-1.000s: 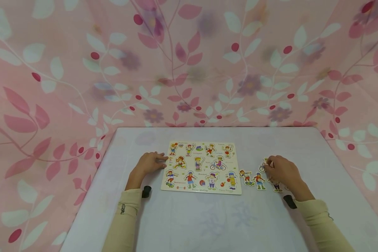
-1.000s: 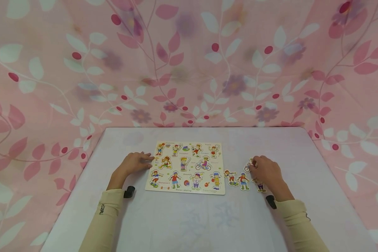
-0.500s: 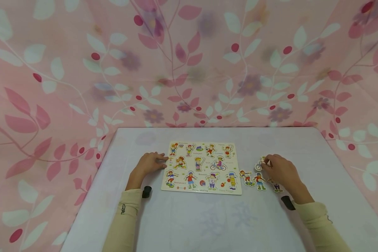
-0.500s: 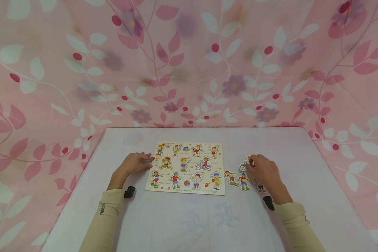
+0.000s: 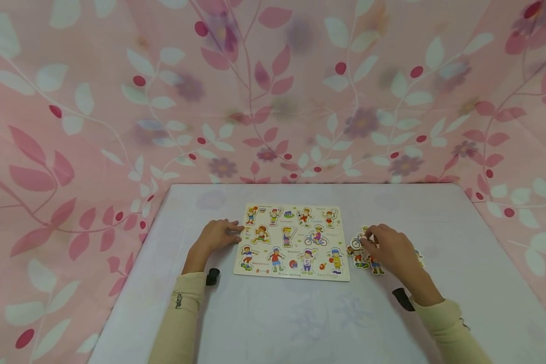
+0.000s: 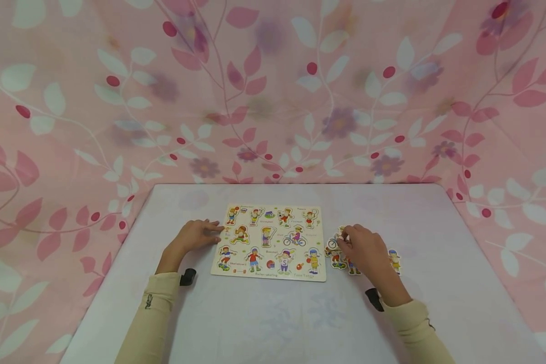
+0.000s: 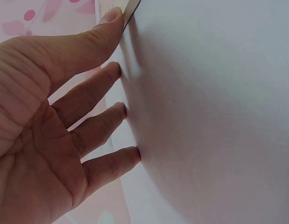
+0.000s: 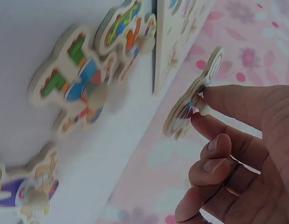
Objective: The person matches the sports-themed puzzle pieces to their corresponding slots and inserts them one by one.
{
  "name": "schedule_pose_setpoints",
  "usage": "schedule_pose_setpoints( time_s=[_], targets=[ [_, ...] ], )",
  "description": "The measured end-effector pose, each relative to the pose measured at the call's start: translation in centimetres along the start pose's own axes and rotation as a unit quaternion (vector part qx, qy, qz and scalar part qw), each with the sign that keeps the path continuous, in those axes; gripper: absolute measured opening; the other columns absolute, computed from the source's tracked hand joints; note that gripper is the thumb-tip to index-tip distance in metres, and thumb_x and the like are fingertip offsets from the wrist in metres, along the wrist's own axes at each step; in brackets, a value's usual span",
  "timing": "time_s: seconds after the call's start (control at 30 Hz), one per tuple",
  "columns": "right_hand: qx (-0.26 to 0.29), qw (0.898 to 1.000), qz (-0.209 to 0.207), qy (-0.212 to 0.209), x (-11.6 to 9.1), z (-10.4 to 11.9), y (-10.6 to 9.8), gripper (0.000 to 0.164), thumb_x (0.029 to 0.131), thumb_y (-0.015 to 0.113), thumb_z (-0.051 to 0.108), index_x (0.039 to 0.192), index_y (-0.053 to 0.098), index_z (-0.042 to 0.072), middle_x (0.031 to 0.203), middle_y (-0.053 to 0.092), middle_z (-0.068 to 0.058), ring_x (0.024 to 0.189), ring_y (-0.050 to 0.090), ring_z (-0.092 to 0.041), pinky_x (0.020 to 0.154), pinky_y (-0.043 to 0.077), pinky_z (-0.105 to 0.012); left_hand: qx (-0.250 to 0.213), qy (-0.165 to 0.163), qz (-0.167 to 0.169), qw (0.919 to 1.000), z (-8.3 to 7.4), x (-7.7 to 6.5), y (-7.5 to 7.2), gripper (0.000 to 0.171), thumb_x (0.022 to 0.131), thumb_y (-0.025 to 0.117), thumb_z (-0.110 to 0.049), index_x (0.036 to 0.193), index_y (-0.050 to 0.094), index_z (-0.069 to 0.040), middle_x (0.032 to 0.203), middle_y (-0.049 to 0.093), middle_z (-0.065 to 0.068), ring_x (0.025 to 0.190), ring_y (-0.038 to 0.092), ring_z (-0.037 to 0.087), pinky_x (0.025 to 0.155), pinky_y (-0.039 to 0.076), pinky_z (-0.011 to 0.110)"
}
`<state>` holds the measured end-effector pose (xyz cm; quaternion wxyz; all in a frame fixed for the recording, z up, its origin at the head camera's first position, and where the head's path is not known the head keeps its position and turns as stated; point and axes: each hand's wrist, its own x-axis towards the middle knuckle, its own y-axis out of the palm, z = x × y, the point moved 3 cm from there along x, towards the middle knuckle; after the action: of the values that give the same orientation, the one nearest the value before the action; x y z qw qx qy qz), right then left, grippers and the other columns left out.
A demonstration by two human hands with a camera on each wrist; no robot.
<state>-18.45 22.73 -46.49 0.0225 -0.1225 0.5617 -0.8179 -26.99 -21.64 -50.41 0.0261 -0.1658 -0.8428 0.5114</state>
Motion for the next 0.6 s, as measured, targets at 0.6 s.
schedule_pose_setpoints(
  time_s=[0.6],
  targets=[
    [0.005,0.997,0.031,-0.065,3.3,3.8,3.6,0.015,0.088,0.075,0.024,0.089,0.066,0.012,0.073,0.052,0.005,0.057,0.042,-0.010,0.049,0.036,-0.027,0.005,0.009,0.003,0.9999,-0.1,-0.1,-0.1,0.042,0.085,0.078,-0.027,0.125,0.070,-0.015,0.137,0.058,0.007,0.136,0.041,0.039,0.113,0.029,0.055]
  ],
)
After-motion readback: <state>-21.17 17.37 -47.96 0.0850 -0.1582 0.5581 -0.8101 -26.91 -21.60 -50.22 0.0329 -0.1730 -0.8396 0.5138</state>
